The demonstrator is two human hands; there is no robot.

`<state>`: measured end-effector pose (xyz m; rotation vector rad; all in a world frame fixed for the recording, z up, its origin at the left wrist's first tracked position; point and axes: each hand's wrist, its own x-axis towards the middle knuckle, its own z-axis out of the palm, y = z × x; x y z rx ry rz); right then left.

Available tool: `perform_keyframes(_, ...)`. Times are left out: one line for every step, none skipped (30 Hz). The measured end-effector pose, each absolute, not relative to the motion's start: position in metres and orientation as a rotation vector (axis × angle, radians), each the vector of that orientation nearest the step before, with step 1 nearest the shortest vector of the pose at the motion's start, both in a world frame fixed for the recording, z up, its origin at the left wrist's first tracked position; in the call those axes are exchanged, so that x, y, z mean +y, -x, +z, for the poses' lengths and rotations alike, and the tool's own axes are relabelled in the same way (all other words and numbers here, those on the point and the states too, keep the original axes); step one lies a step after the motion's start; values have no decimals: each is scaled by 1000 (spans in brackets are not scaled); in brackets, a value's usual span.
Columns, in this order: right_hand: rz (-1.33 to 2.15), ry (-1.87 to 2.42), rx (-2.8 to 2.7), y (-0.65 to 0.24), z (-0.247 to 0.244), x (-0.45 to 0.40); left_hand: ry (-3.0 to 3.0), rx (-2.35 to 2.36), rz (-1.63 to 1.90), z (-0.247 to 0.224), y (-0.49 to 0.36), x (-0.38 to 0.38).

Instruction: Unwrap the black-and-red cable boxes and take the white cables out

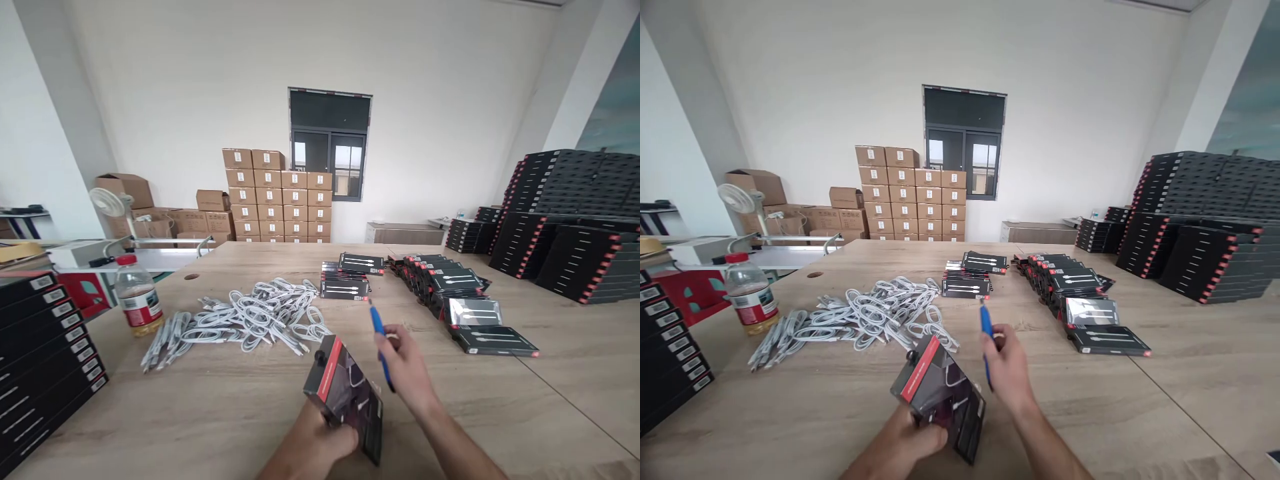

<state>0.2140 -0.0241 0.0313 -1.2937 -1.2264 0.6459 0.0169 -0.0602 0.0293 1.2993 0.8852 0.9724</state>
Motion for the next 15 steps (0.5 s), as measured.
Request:
perform_keyframes(593,1348,-1190,-225,31,-19,-1257,844,944,29,-18,-61)
perform_keyframes(547,1422,-1207,-236,31,-15,-1199,799,935,30,-18,-60)
perform_keyframes(497,1524,-1265,-247,30,-12,-1135,753,945,30,-17,-58)
perform_keyframes(438,1660,-1350,-257,28,-10,-1079,710,968,31,-15,-55)
perform_keyframes(373,1811,-1437,-266,26,-8,-1036,673,992,33,-12,-51)
perform_keyframes(311,1957,-1505,-273,24,-8,-1005,641,1009,34,-9,-48)
perform_keyframes(261,2077,-1547,-278,22,-8,-981,616,1027,35,-6,-45)
perform_keyframes(228,2164,-1567,-282,21,-8,-959,598,1043,36,-3,-42)
perform_keyframes(212,2215,-1573,-285,19,-8,-937,584,1054,37,-1,-41)
perform_keyframes(206,2238,-1574,-287,19,-9,-911,574,1057,37,0,-40)
perform_keyframes(200,2249,-1571,-288,18,-9,-875,569,1059,36,1,-40)
perform_keyframes(187,2259,-1572,-289,19,-10,-827,564,1056,35,1,-40)
perform_keyframes(167,2266,-1578,-288,19,-10,-768,559,1051,34,0,-40)
perform_keyframes(140,2257,-1582,-287,20,-10,-703,555,1042,34,0,-40)
perform_keyframes(114,2221,-1585,-284,22,-10,-642,556,1022,33,-1,-41)
